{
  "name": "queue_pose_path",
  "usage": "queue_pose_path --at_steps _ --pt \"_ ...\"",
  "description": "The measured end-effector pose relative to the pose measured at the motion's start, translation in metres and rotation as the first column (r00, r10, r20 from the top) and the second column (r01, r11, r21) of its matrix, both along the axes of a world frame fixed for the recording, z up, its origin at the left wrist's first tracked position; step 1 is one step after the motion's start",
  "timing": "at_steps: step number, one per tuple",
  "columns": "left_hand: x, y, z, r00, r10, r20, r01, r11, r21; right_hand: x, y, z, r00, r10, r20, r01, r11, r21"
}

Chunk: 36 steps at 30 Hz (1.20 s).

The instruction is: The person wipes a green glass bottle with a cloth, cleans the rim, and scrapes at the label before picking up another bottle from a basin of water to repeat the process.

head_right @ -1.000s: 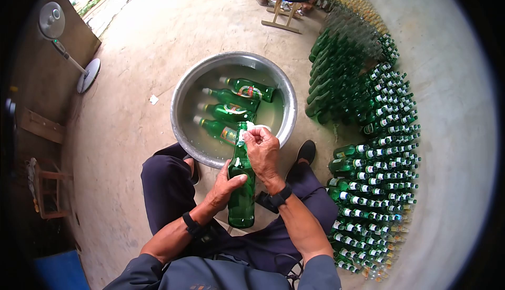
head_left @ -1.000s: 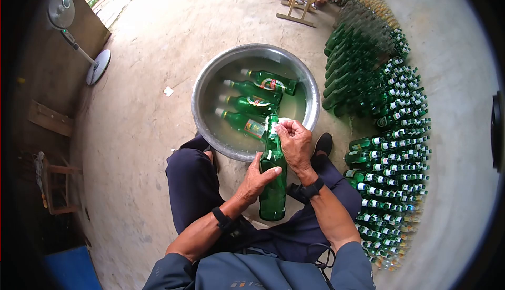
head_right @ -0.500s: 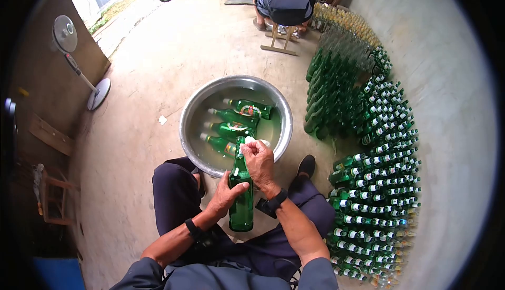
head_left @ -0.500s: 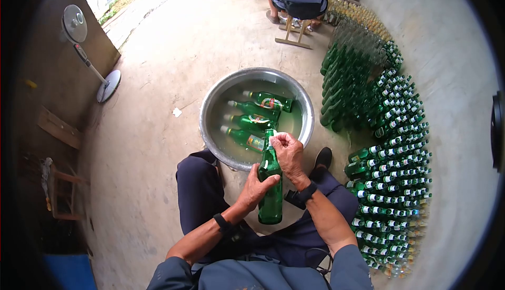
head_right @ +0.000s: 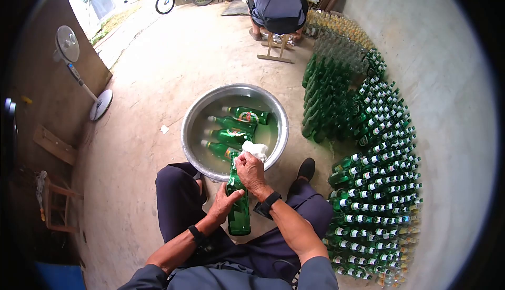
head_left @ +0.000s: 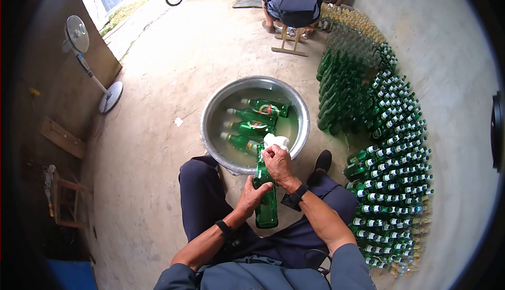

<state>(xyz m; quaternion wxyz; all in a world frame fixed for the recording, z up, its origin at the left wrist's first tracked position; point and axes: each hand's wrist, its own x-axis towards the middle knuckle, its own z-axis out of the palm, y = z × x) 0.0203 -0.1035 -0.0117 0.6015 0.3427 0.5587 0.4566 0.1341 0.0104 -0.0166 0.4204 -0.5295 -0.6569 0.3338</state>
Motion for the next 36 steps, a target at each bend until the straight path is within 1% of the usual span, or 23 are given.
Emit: queue_pose_path --at_steps 3,5,7,9,13,15,16,17,19,20,21,23,24,25,26,27,28,29,31,32,33,35,36 --pt "-0.001 -0.003 -0.004 0.999 0.033 -0.018 -0.033 0.999 -0.011 -0.003 -0.006 0.007 0.998 0.031 -0.059 -0.032 0.999 -0.004" --pt "-0.002 -0.005 -0.004 0.998 0.05 0.042 -0.049 0.999 -0.013 -0.005 -0.007 0.003 0.996 0.064 -0.068 -0.065 0.998 -0.019" --pt "-0.004 -0.007 -0.009 0.998 0.057 0.029 -0.057 0.998 -0.016 -0.004 -0.006 -0.001 0.993 0.089 -0.075 -0.092 0.995 -0.034" --pt "-0.005 -0.008 -0.017 0.998 0.055 0.016 -0.055 0.998 -0.021 0.0 -0.006 -0.005 0.985 0.169 0.036 -0.169 0.986 0.01" --pt "-0.004 -0.009 -0.016 0.997 0.068 0.025 -0.067 0.997 -0.032 0.002 -0.005 -0.002 0.981 0.192 0.038 -0.192 0.981 -0.008" --pt "-0.005 -0.008 -0.009 0.997 0.07 0.017 -0.07 0.997 -0.028 0.001 -0.003 -0.003 0.969 0.191 -0.154 -0.204 0.977 -0.068" --pt "-0.006 -0.005 0.0 0.994 0.07 0.078 -0.069 0.997 -0.022 -0.001 -0.001 -0.004 0.956 0.154 -0.25 -0.188 0.975 -0.12" --pt "-0.008 -0.002 0.007 0.988 0.071 0.14 -0.069 0.997 -0.017 -0.001 0.001 -0.005 0.957 0.15 -0.248 -0.186 0.974 -0.127" --pt "-0.014 0.003 0.013 0.979 0.092 0.179 -0.094 0.996 0.004 -0.001 0.006 -0.01 0.958 0.052 -0.282 -0.119 0.967 -0.227" --pt "-0.017 0.005 0.021 0.971 0.108 0.214 -0.109 0.994 -0.004 0.0 0.006 -0.005 0.949 0.016 -0.314 -0.125 0.935 -0.332" --pt "-0.021 0.007 0.029 0.961 0.123 0.248 -0.124 0.992 -0.013 -0.003 0.006 -0.007 0.951 0.015 -0.309 -0.126 0.931 -0.342" --pt "-0.029 0.012 0.034 0.949 0.157 0.272 -0.164 0.986 0.005 -0.008 0.008 -0.014 0.988 0.049 -0.143 -0.101 0.917 -0.385" --pt "-0.033 0.013 0.037 0.937 0.166 0.306 -0.175 0.985 0.0 -0.009 0.01 -0.029 0.981 0.183 0.071 -0.151 0.935 -0.32" --pt "-0.036 0.014 0.041 0.923 0.179 0.342 -0.188 0.982 -0.007 -0.011 0.008 -0.034 0.98 0.186 0.077 -0.151 0.931 -0.331" --pt "-0.038 0.015 0.04 0.918 0.188 0.348 -0.194 0.981 -0.019 -0.014 0.004 -0.039 0.917 0.271 0.293 -0.24 0.961 -0.138" --pt "-0.041 0.015 0.039 0.913 0.189 0.361 -0.198 0.98 -0.013 -0.017 0.003 -0.043 0.809 0.299 0.507 -0.368 0.929 0.038" --pt "-0.042 0.015 0.036 0.907 0.191 0.376 -0.204 0.979 -0.004 -0.019 0.005 -0.043 0.643 0.481 0.596 -0.481 0.859 -0.175" --pt "-0.042 0.015 0.032 0.9 0.205 0.386 -0.218 0.976 -0.011 -0.018 0.001 -0.057 0.629 0.493 0.601 -0.491 0.851 -0.185" --pt "-0.04 0.015 0.024 0.891 0.229 0.392 -0.237 0.971 -0.028 -0.014 -0.012 -0.108 0.665 0.5 0.555 -0.529 0.84 -0.122" --pt "-0.038 0.014 0.027 0.886 0.227 0.404 -0.231 0.972 -0.038 -0.013 -0.013 -0.115 0.699 0.461 0.547 -0.576 0.816 0.048" --pt "-0.037 0.012 0.032 0.883 0.217 0.415 -0.214 0.975 -0.054 -0.009 -0.015 -0.121 0.692 0.469 0.549 -0.586 0.809 0.048" --pt "-0.034 0.008 0.03 0.892 0.208 0.401 -0.199 0.978 -0.064 -0.01 -0.028 -0.075 0.845 0.33 0.42 -0.501 0.764 0.407" --pt "-0.032 0.005 0.028 0.888 0.222 0.403 -0.215 0.975 -0.065 -0.006 -0.027 -0.07 0.781 0.308 0.543 -0.562 0.726 0.396"
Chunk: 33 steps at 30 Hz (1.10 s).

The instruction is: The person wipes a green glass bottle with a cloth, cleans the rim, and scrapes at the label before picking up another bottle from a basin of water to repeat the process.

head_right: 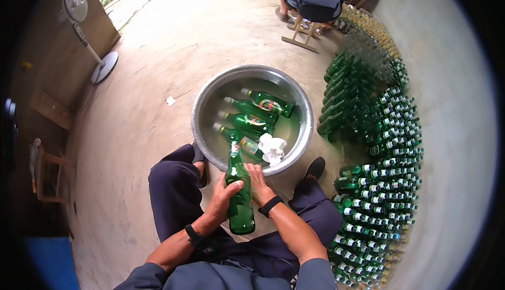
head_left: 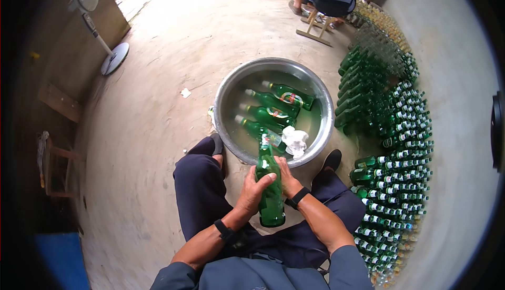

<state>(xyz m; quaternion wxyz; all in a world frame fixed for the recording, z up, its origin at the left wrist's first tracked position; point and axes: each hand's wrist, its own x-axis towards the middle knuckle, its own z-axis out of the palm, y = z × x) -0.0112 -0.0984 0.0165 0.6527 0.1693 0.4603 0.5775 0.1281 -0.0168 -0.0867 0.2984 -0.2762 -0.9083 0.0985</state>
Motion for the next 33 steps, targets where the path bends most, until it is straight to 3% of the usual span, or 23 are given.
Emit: queue_pose_path --at_steps 1,2,3,4,5,7,8,9,10,11,12,15,20,28,30,31,33 --pt "0.003 -0.001 -0.003 0.999 -0.033 0.006 0.033 0.999 0.009 0.004 0.002 0.033 0.94 0.096 0.326 0.144 0.756 -0.638" --pt "0.005 -0.003 -0.006 0.998 -0.067 0.01 0.066 0.998 0.02 0.013 0.002 -0.027 0.999 0.005 0.05 0.034 0.658 -0.752" --pt "0.007 -0.004 -0.011 0.999 -0.051 0.006 0.051 0.998 0.023 0.017 0.001 -0.086 0.969 -0.123 -0.216 -0.112 0.559 -0.821" --pt "0.008 -0.006 -0.017 0.997 -0.073 -0.039 0.075 0.997 0.029 0.009 0.004 -0.079 0.959 -0.109 -0.262 -0.13 0.653 -0.747" --pt "0.009 -0.007 -0.021 0.992 -0.099 -0.084 0.102 0.994 0.031 0.006 0.006 -0.062 0.958 -0.102 -0.267 -0.139 0.653 -0.744" --pt "0.006 -0.008 -0.025 0.992 -0.106 -0.073 0.109 0.993 0.038 0.005 0.004 -0.022 0.981 -0.066 -0.184 -0.109 0.596 -0.795" --pt "0.003 -0.008 -0.027 0.989 -0.128 -0.07 0.13 0.991 0.016 0.004 0.005 -0.022 0.955 -0.111 -0.276 -0.194 0.47 -0.861" --pt "0.001 -0.008 -0.028 0.986 -0.151 -0.067 0.151 0.989 -0.006 0.004 0.003 -0.015 0.954 -0.109 -0.281 -0.199 0.472 -0.859" --pt "-0.002 -0.007 -0.029 0.986 -0.15 -0.072 0.15 0.989 -0.003 0.0 -0.001 0.015 0.991 0.028 0.129 0.057 0.792 -0.608" --pt "-0.004 -0.007 -0.03 0.991 -0.126 -0.045 0.125 0.992 -0.007 -0.002 -0.003 0.032 0.845 -0.026 0.534 0.137 0.976 -0.17" --pt "-0.006 -0.007 -0.03 0.995 -0.101 -0.018 0.101 0.995 -0.013 -0.001 -0.005 0.026 0.961 -0.038 0.273 0.126 0.941 -0.313" --pt "-0.011 -0.005 -0.02 0.999 -0.036 0.009 0.036 0.999 -0.017 -0.005 0.004 0.025 0.971 0.002 0.239 0.098 0.908 -0.406" --pt "-0.021 -0.006 -0.027 0.999 0.028 0.035 -0.027 0.998 -0.049 0.002 -0.005 0.023 0.986 -0.146 0.08 0.152 0.985 -0.081" --pt "-0.027 0.002 -0.038 0.996 0.079 0.037 -0.074 0.989 -0.13 0.021 -0.027 0.042 0.952 -0.288 -0.105 0.259 0.939 -0.228" --pt "-0.028 0.007 -0.043 0.996 0.075 0.047 -0.068 0.988 -0.14 0.018 -0.035 0.044 0.924 -0.37 -0.101 0.276 0.825 -0.493" --pt "-0.028 0.01 -0.045 0.997 0.069 0.041 -0.064 0.99 -0.123 0.018 -0.038 0.033 0.921 -0.377 -0.097 0.283 0.82 -0.498" --pt "-0.03 0.014 -0.049 0.998 0.058 0.038 -0.053 0.992 -0.113 0.018 -0.041 0.001 0.941 -0.338 0.018 0.204 0.525 -0.827"
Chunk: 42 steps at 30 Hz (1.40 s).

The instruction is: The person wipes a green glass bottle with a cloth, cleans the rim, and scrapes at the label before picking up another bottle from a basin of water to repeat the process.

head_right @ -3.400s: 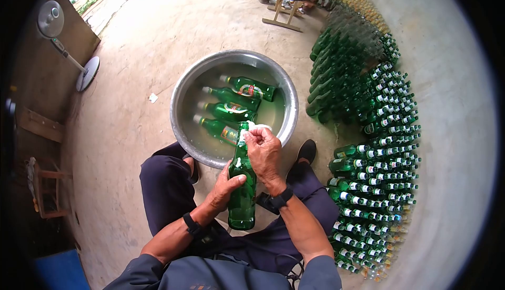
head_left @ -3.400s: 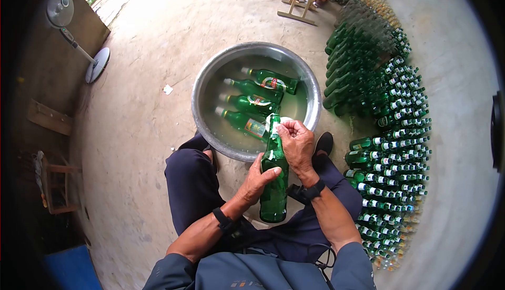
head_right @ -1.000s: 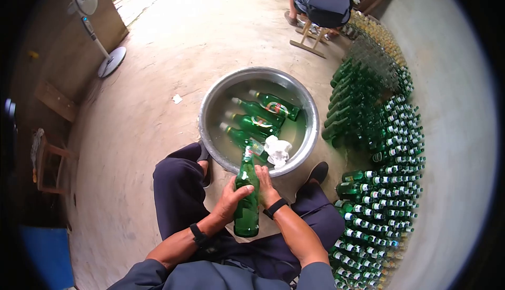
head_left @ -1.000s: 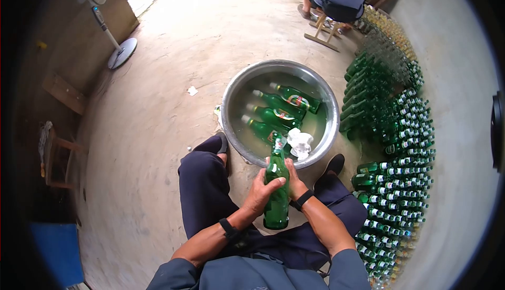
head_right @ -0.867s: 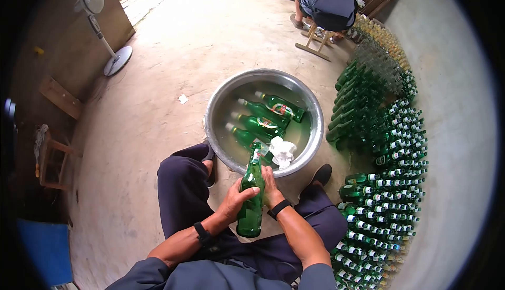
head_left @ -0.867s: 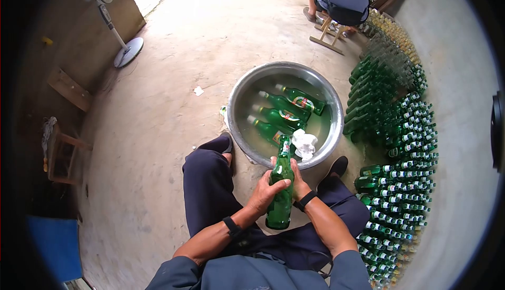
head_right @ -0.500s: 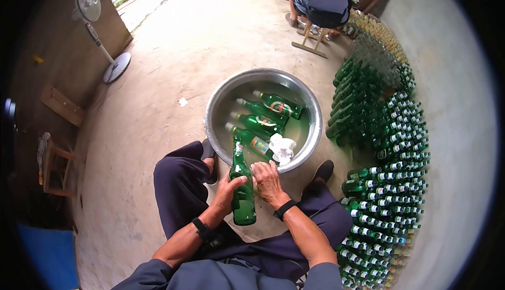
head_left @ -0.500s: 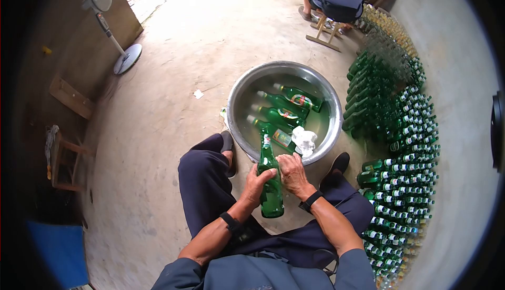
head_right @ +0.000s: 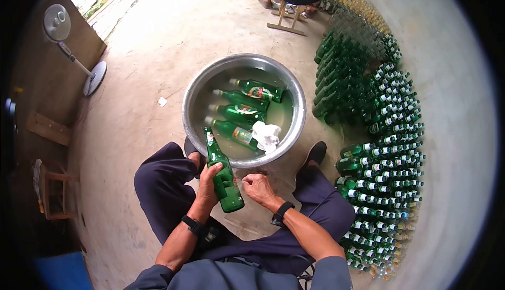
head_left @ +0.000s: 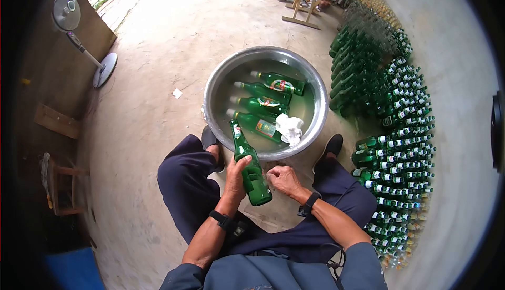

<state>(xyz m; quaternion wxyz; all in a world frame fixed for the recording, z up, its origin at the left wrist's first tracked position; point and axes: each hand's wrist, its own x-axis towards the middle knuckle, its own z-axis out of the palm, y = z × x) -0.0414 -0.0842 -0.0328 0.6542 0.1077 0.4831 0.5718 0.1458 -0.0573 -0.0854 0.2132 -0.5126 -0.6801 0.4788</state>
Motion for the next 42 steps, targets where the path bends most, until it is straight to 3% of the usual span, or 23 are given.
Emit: queue_pose_path --at_steps 1,4,6,8,9,11,15,17,18,20,21,23,27,29,32,33,35,39,42 --pt "-0.002 0.002 -0.003 1.0 0.006 0.012 -0.006 1.0 0.008 -0.002 0.0 -0.007 1.0 0.027 -0.005 -0.027 0.989 -0.148" --pt "-0.002 0.009 -0.002 0.999 0.018 0.051 -0.018 1.0 -0.008 -0.014 0.001 -0.046 0.992 0.125 -0.001 -0.123 0.978 -0.168" --pt "-0.004 0.012 -0.009 0.996 0.015 0.083 -0.014 1.0 -0.016 -0.029 0.005 -0.09 0.998 0.063 0.003 -0.06 0.959 -0.278" --pt "0.0 0.016 -0.01 0.997 0.027 0.078 -0.026 0.999 -0.018 -0.041 0.011 -0.124 0.89 -0.255 -0.377 0.036 0.865 -0.501" --pt "0.001 0.019 -0.01 0.997 0.036 0.07 -0.035 0.999 -0.014 -0.039 0.013 -0.124 0.891 -0.252 -0.377 0.031 0.864 -0.503" --pt "0.004 0.024 -0.012 0.997 0.051 0.057 -0.05 0.999 -0.014 -0.038 0.023 -0.076 0.904 -0.346 -0.25 -0.031 0.532 -0.846" --pt "0.008 0.028 -0.01 0.997 0.059 0.05 -0.058 0.998 -0.024 -0.03 0.033 -0.109 0.921 -0.268 -0.283 -0.058 0.622 -0.781" --pt "0.009 0.029 -0.007 0.996 0.069 0.047 -0.069 0.997 -0.021 -0.029 0.051 -0.064 0.996 0.091 -0.002 -0.077 0.823 -0.563" --pt "0.01 0.029 -0.01 0.996 0.069 0.05 -0.068 0.998 -0.02 -0.027 0.048 -0.073 0.996 0.091 0.002 -0.074 0.824 -0.562" --pt "0.009 0.029 -0.015 0.996 0.071 0.059 -0.071 0.997 -0.005 -0.023 0.04 -0.094 0.992 0.124 0.018 -0.119 0.977 -0.178" --pt "0.009 0.028 -0.015 0.996 0.069 0.061 -0.069 0.998 0.0 -0.02 0.04 -0.097 0.992 0.122 0.02 -0.116 0.978 -0.174" --pt "0.009 0.028 -0.012 0.993 0.082 0.082 -0.08 0.996 -0.026 -0.013 0.044 -0.094 0.923 0.343 0.177 -0.317 0.935 -0.16" --pt "0.01 0.028 -0.009 0.991 0.083 0.103 -0.082 0.997 -0.009 0.007 0.049 -0.089 0.863 0.474 0.175 -0.465 0.881 -0.091" --pt "0.009 0.028 -0.012 0.989 0.108 0.101 -0.106 0.994 -0.019 0.017 0.063 -0.017 0.665 0.692 0.283 -0.509 0.696 -0.507" --pt "0.009 0.028 -0.013 0.989 0.102 0.103 -0.101 0.995 -0.02 0.039 0.074 0.033 0.661 0.701 0.266 -0.555 0.696 -0.455" --pt "0.008 0.028 -0.012 0.989 0.1 0.106 -0.099 0.995 -0.016 0.053 0.073 0.047 0.75 0.628 0.208 -0.534 0.76 -0.371" --pt "0.007 0.028 -0.013 0.99 0.064 0.122 -0.064 0.998 -0.001 0.083 0.073 0.081 0.873 0.48 0.081 -0.439 0.848 -0.298" --pt "0.009 0.03 -0.016 0.987 0.095 0.132 -0.094 0.995 -0.011 0.119 0.083 0.183 0.987 0.159 -0.039 -0.159 0.885 -0.437" --pt "0.009 0.03 -0.013 0.991 0.084 0.108 -0.084 0.996 -0.004 0.14 0.081 0.234 0.994 0.111 0.012 -0.101 0.94 -0.325"
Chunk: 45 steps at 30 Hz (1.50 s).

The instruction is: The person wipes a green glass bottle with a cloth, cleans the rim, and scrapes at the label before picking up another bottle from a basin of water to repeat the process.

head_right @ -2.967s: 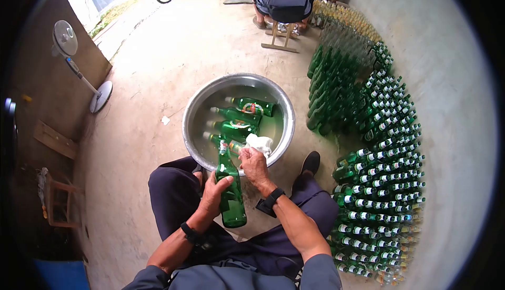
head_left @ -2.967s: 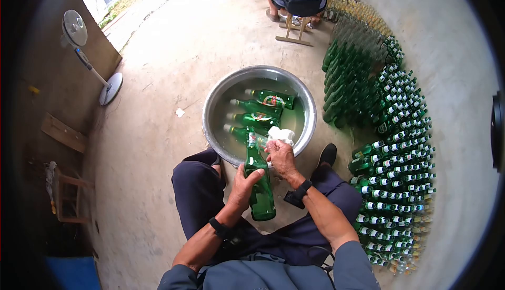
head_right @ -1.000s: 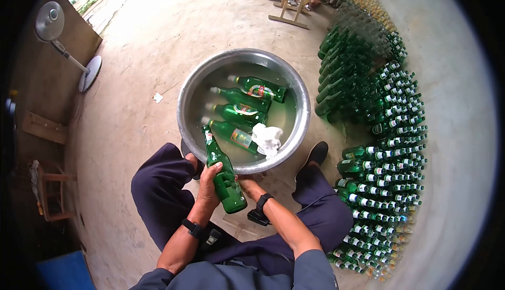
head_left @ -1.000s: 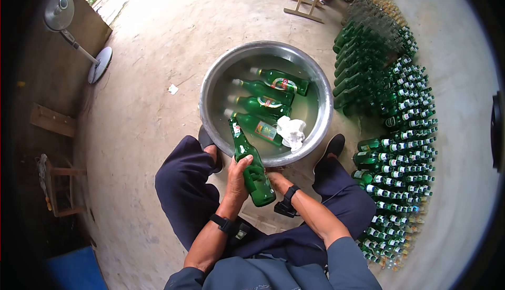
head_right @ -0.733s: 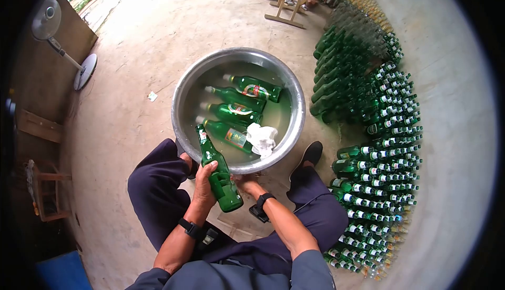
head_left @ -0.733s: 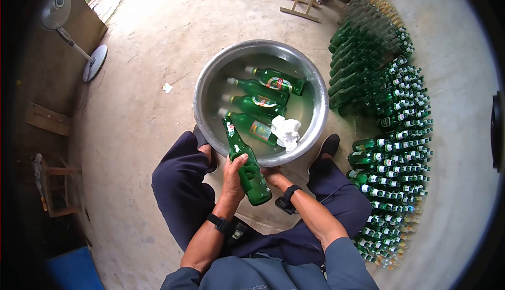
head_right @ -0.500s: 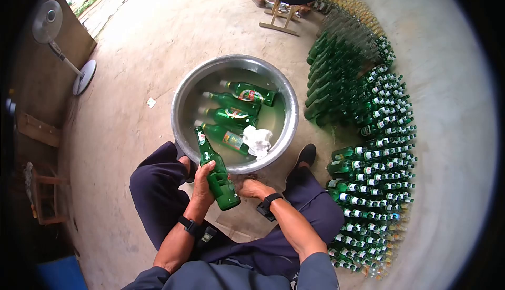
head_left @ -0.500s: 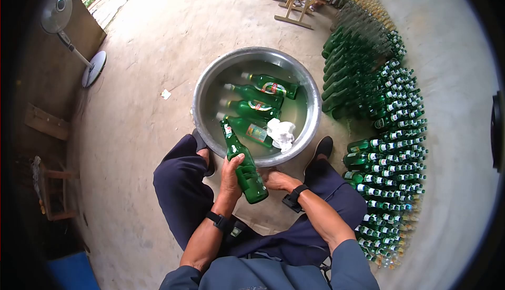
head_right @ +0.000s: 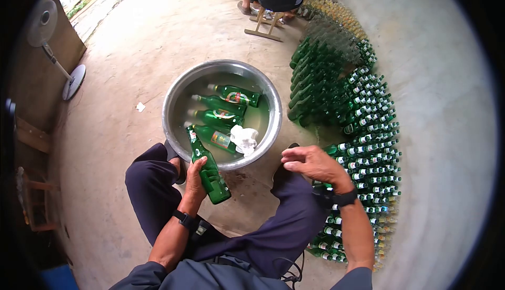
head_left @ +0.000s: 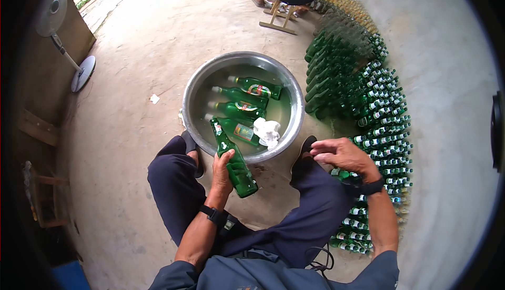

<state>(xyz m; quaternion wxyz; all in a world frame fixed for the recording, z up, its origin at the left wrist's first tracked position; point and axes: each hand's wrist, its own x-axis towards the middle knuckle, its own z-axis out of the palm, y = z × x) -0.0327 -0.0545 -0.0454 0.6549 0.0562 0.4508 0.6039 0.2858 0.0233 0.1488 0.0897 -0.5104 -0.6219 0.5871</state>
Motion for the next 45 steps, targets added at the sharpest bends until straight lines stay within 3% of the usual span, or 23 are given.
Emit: queue_pose_path --at_steps 3,6,8,12,14,15,16,17,19,22,24,25,27,30,34,36,42,45 --pt "0.001 0.0 -0.005 1.0 0.005 0.002 -0.005 1.0 0.001 0.0 -0.02 0.063 0.997 -0.034 0.069 0.028 0.996 0.079" --pt "0.001 0.001 -0.009 0.999 0.011 -0.042 -0.011 1.0 0.0 -0.026 -0.059 0.105 0.991 -0.022 -0.133 0.03 0.998 0.058" --pt "0.001 0.0 -0.005 0.999 0.003 -0.032 -0.002 1.0 0.02 -0.063 -0.077 0.127 0.951 -0.127 -0.282 0.098 0.989 -0.113" --pt "0.001 0.0 0.0 1.0 -0.009 0.007 0.008 0.994 0.112 -0.13 -0.066 0.128 0.894 -0.024 -0.447 -0.006 0.998 -0.066" --pt "0.004 -0.003 -0.01 0.997 0.07 -0.033 -0.062 0.977 0.204 -0.166 -0.055 0.115 0.839 -0.011 -0.544 -0.004 1.0 -0.026" --pt "0.002 -0.003 -0.016 0.999 0.009 -0.053 0.004 0.969 0.248 -0.182 -0.052 0.107 0.782 -0.048 -0.622 -0.012 0.996 -0.093" --pt "0.004 -0.007 -0.009 0.998 0.062 0.028 -0.067 0.963 0.263 -0.195 -0.05 0.098 0.718 -0.092 -0.69 -0.03 0.986 -0.163" --pt "0.003 -0.01 -0.017 0.999 0.022 0.037 -0.031 0.967 0.254 -0.207 -0.049 0.086 0.667 -0.137 -0.732 -0.045 0.974 -0.223" --pt "0.003 -0.005 -0.036 0.999 -0.019 0.043 0.008 0.97 0.243 -0.218 -0.046 0.056 0.741 -0.071 -0.668 -0.047 0.987 -0.156" --pt "0.007 -0.009 -0.042 0.995 0.096 -0.012 -0.087 0.939 0.332 -0.205 -0.034 -0.004 0.844 -0.044 -0.534 -0.01 0.995 -0.098" --pt "-0.001 -0.008 -0.002 1.0 0.0 0.008 -0.001 0.996 0.091 -0.181 -0.023 -0.043 0.891 -0.166 -0.423 0.097 0.979 -0.178" --pt "-0.002 -0.006 0.005 0.999 -0.037 0.005 0.037 0.996 0.077 -0.167 -0.018 -0.069 0.89 -0.278 -0.36 0.226 0.957 -0.179" --pt "-0.005 -0.004 -0.012 0.999 -0.051 -0.008 0.052 0.997 0.065 -0.138 -0.015 -0.115 0.806 -0.5 -0.316 0.439 0.864 -0.248" --pt "-0.003 -0.004 -0.015 0.997 -0.074 -0.027 0.075 0.996 0.039 -0.1 -0.015 -0.178 0.58 -0.727 -0.367 0.532 0.679 -0.505" --pt "0.002 -0.005 -0.011 0.994 -0.076 -0.079 0.077 0.997 0.017 -0.095 -0.011 -0.185 0.524 -0.78 -0.342 0.538 0.615 -0.577" --pt "0.006 -0.006 -0.01 0.998 -0.022 -0.059 0.023 0.999 0.022 -0.104 -0.013 -0.174 0.599 -0.71 -0.37 0.543 0.7 -0.464" --pt "0.003 -0.018 -0.012 0.995 -0.095 0.004 0.095 0.995 -0.016 -0.119 -0.025 -0.181 0.646 -0.658 -0.387 0.508 0.749 -0.424" --pt "0.001 -0.025 -0.009 0.992 -0.107 0.065 0.109 0.993 -0.037 -0.123 -0.034 -0.179 0.75 -0.56 -0.351 0.435 0.818 -0.376"
